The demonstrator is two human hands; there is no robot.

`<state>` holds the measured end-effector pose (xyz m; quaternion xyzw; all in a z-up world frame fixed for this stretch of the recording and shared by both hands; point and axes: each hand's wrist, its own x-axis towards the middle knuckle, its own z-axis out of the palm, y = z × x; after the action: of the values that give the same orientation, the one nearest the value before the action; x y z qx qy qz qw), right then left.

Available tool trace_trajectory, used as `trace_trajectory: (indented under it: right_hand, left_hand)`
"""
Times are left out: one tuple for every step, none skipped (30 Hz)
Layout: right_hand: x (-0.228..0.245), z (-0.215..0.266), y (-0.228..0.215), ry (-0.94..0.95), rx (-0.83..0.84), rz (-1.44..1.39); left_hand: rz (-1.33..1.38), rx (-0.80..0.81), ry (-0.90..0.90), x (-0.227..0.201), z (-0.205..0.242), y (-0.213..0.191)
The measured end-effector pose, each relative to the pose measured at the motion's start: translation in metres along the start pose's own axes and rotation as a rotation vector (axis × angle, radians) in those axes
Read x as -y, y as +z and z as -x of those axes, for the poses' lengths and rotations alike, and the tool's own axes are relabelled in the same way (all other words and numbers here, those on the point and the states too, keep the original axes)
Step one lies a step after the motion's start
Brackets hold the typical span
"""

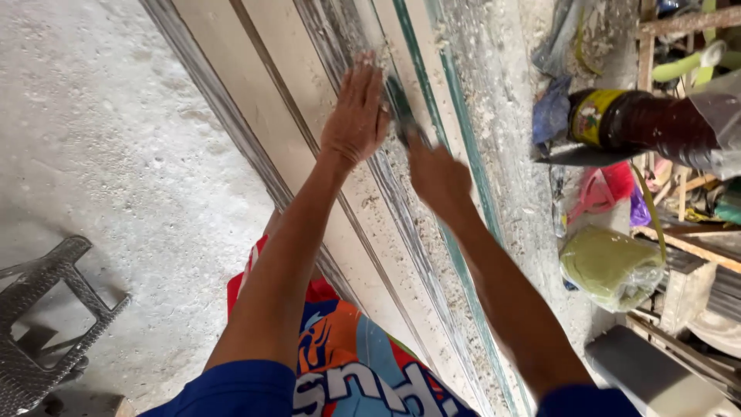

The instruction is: Scraping excess material or debris from building frame components using a small scraper tool.

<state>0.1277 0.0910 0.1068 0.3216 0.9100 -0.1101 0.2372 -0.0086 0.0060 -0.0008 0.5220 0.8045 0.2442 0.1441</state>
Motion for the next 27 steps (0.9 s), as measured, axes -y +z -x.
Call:
trace_trajectory:
  right_hand:
    - [-0.001,-0.008,-0.004,-0.004,-0.047,-0.018]
    - [0.001,-0.024,-0.009,-0.010,-0.060,-0.022]
    - [0.003,-0.040,-0.016,-0.037,-0.072,-0.016]
    - [0.006,-0.052,-0.020,-0.056,-0.079,-0.013]
    - [-0.011,-0.049,-0.017,-0.054,-0.085,-0.020]
    - [-0.022,-0.039,-0.008,-0.005,-0.028,-0.029]
    - [-0.022,-0.025,0.005,0.045,0.028,-0.038]
    - [-0.034,0.004,0.017,0.088,0.064,-0.043]
    - [-0.043,0.034,0.028,0.130,0.100,-0.050]
    - [-0.050,0.068,0.038,0.168,0.144,-0.056]
    - [-0.068,0.080,0.040,0.206,0.189,-0.062]
    - [-0.081,0.096,0.046,0.237,0.239,-0.073]
    - [-0.092,0.112,0.054,0.268,0.290,-0.083]
    - [-0.102,0.119,0.056,0.279,0.302,-0.089]
    - [-0.114,0.127,0.058,0.292,0.183,-0.119]
    - [-0.130,0.134,0.058,0.307,0.060,-0.141]
    - [-0.138,0.136,0.056,0.320,0.068,-0.140]
    - [-0.141,0.132,0.056,0.303,-0.076,-0.186]
    - [-0.143,0.128,0.056,0.286,-0.219,-0.230]
    - [-0.150,0.132,0.060,0.296,-0.217,-0.230]
    - [-0.157,0.134,0.063,0.308,-0.214,-0.257]
    - [-0.164,0.126,0.064,0.305,-0.225,-0.282]
    - [-0.170,0.117,0.066,0.300,-0.237,-0.280]
    - [-0.172,0.111,0.071,0.292,-0.154,-0.247]
    - [-0.174,0.105,0.076,0.283,-0.072,-0.214]
    - [-0.164,0.084,0.064,0.277,-0.061,-0.217]
    - [-0.154,0.064,0.053,0.252,-0.018,-0.149]
  left_hand:
    - [-0.020,0.035,-0.001,-0.004,0.001,0.003]
    - [-0.032,0.027,0.001,-0.003,-0.002,0.003]
    - [-0.007,0.013,-0.010,-0.001,-0.004,0.003]
    - [0.022,0.010,-0.017,-0.001,-0.003,0.004]
    - [0.014,0.011,-0.011,0.003,-0.003,-0.001]
    - [0.039,0.026,-0.016,-0.001,0.000,0.000]
    - [0.063,0.041,-0.020,-0.005,0.004,0.000]
    - [0.066,0.035,-0.006,-0.005,-0.002,-0.004]
    - [0.047,0.044,-0.005,-0.005,-0.007,-0.008]
    - [0.031,0.057,-0.014,-0.006,-0.007,-0.012]
    - [0.035,0.055,-0.009,-0.010,-0.013,-0.013]
    - [0.002,0.083,-0.026,-0.013,-0.014,-0.015]
    - [-0.031,0.110,-0.043,-0.016,-0.016,-0.014]
    - [-0.026,0.126,-0.039,-0.019,-0.016,-0.018]
    - [-0.064,0.171,-0.060,-0.023,-0.016,-0.021]
    - [-0.099,0.210,-0.078,-0.030,-0.021,-0.022]
    - [-0.090,0.221,-0.071,-0.033,-0.020,-0.017]
    - [-0.111,0.239,-0.085,-0.031,-0.021,-0.016]
    - [-0.133,0.256,-0.099,-0.028,-0.022,-0.016]
    - [-0.129,0.263,-0.092,-0.029,-0.017,-0.009]
    - [-0.118,0.222,-0.078,-0.029,-0.013,-0.002]
    - [-0.114,0.163,-0.069,-0.024,-0.016,0.002]
    - [-0.117,0.151,-0.067,-0.025,-0.023,0.002]
    - [-0.117,0.113,-0.061,-0.024,-0.023,0.001]
    - [-0.117,0.075,-0.054,-0.022,-0.023,0.001]
    - [-0.120,0.083,-0.064,-0.023,-0.018,0.003]
    - [-0.120,0.089,-0.064,-0.024,-0.014,0.004]
